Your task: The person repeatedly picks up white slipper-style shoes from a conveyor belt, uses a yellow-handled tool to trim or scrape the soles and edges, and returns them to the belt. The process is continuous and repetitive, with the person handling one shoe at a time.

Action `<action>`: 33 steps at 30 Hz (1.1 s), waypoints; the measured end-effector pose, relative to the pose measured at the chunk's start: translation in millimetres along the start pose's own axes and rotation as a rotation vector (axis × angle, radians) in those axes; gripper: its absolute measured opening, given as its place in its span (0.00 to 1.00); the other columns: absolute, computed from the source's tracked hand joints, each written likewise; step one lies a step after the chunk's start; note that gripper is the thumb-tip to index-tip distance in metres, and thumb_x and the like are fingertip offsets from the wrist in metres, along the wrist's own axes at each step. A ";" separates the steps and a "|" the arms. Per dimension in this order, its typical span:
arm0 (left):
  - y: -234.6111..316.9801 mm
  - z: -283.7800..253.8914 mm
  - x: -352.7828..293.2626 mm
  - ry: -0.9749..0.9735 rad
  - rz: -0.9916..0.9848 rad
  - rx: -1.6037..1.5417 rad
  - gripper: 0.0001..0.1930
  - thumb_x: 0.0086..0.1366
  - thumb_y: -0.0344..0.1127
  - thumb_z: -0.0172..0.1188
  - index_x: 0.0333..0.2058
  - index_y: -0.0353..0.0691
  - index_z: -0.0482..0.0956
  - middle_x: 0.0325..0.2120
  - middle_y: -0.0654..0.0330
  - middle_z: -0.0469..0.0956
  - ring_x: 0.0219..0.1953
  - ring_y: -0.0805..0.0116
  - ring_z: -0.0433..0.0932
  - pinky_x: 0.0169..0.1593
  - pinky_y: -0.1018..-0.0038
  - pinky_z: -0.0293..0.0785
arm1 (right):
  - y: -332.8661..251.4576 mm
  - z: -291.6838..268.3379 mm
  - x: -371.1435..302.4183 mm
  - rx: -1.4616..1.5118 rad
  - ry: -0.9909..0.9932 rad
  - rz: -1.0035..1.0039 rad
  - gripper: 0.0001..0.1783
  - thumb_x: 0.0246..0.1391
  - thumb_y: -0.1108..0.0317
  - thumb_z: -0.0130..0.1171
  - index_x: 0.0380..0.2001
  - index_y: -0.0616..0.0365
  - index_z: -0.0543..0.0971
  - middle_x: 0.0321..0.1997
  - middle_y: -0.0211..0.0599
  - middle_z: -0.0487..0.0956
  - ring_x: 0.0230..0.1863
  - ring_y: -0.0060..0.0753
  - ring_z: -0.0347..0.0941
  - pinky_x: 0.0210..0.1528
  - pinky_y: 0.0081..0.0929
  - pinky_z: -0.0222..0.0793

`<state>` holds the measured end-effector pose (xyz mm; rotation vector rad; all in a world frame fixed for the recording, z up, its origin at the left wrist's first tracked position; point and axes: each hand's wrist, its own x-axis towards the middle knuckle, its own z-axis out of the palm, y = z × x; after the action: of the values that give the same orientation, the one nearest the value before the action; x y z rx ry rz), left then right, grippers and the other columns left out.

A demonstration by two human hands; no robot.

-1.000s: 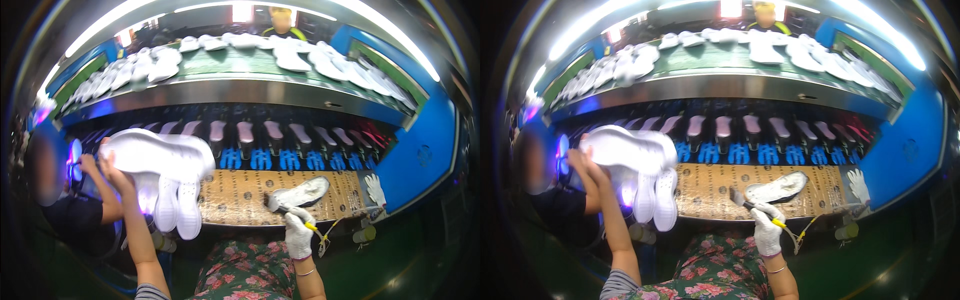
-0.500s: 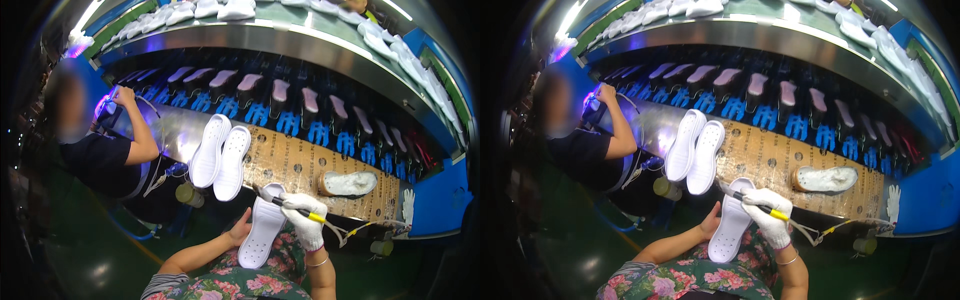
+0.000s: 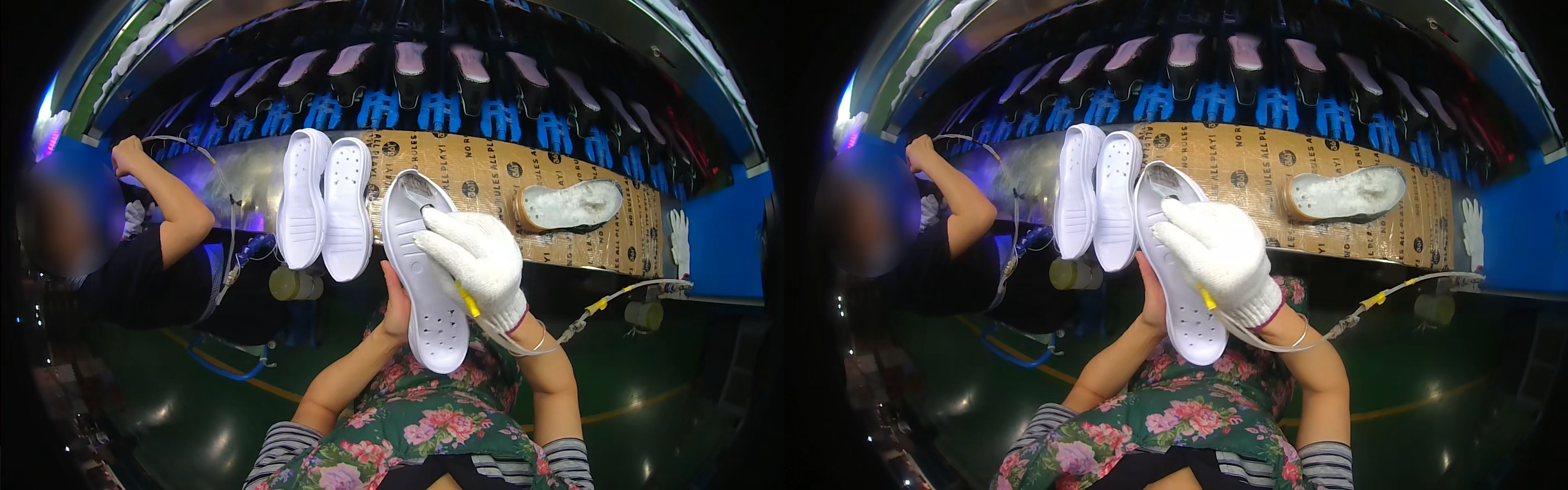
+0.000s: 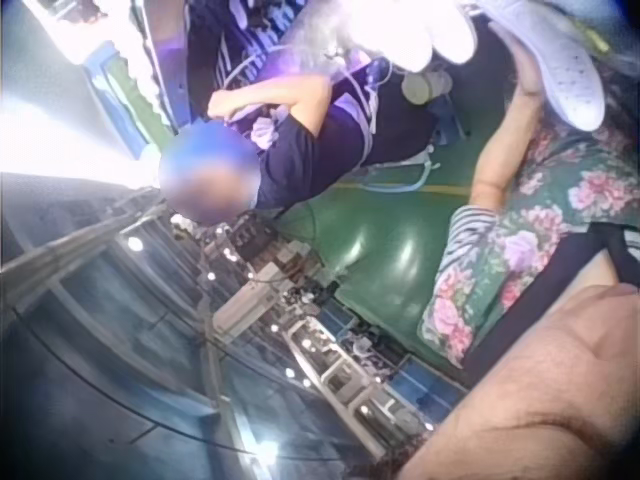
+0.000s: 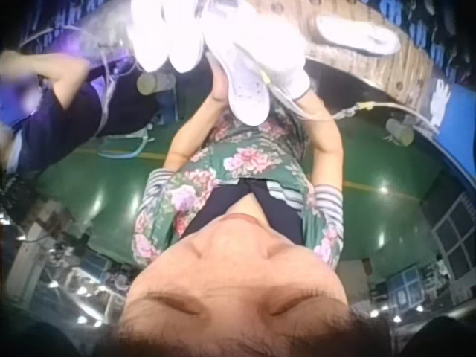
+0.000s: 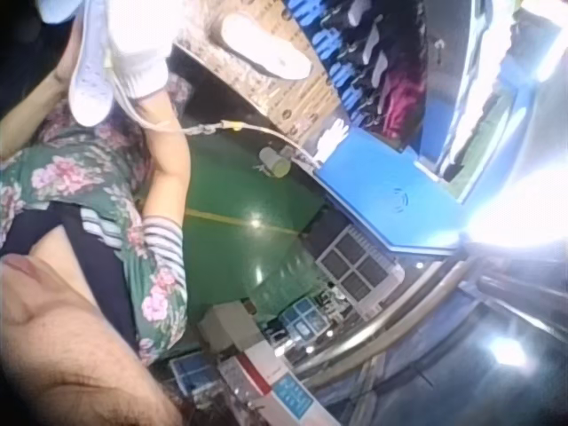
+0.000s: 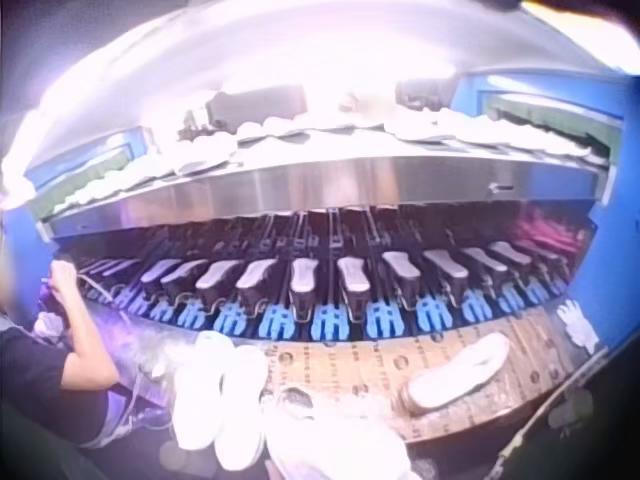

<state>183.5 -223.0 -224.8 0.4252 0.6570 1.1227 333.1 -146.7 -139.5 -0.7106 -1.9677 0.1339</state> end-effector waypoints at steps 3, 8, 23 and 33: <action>-1.1 -10.3 0.9 -0.051 -0.011 0.039 0.53 0.70 0.82 0.20 0.79 0.46 0.50 0.74 0.52 0.62 0.74 0.56 0.65 0.75 0.56 0.63 | -11.7 7.8 -6.0 0.054 -0.078 0.005 0.20 0.40 0.75 0.70 0.42 0.55 0.88 0.49 0.44 0.88 0.45 0.47 0.86 0.46 0.41 0.81; -1.2 -23.6 1.2 0.021 0.026 -0.020 0.55 0.68 0.84 0.22 0.78 0.46 0.52 0.72 0.51 0.64 0.73 0.54 0.66 0.75 0.56 0.63 | -11.7 1.0 -16.4 0.411 -0.149 0.172 0.19 0.43 0.78 0.72 0.42 0.55 0.88 0.48 0.44 0.88 0.45 0.47 0.86 0.47 0.39 0.80; -6.6 -98.7 17.2 -0.194 0.008 -0.215 0.56 0.67 0.85 0.24 0.76 0.44 0.58 0.67 0.49 0.71 0.69 0.52 0.72 0.73 0.54 0.67 | -13.4 20.1 -30.1 0.272 -0.070 -0.001 0.13 0.44 0.72 0.69 0.38 0.52 0.86 0.47 0.38 0.88 0.43 0.45 0.85 0.44 0.39 0.81; 40.6 -54.1 36.9 -0.358 0.016 -0.285 0.66 0.51 0.96 0.34 0.61 0.34 0.71 0.48 0.42 0.80 0.48 0.52 0.82 0.52 0.55 0.81 | -24.4 22.9 -41.5 0.287 -0.058 -0.017 0.13 0.46 0.72 0.71 0.39 0.52 0.88 0.47 0.37 0.88 0.43 0.43 0.86 0.43 0.39 0.82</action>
<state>129.5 -173.9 -249.5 0.3736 0.1762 1.1002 317.1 -184.2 -173.9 -0.5064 -1.9572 0.4213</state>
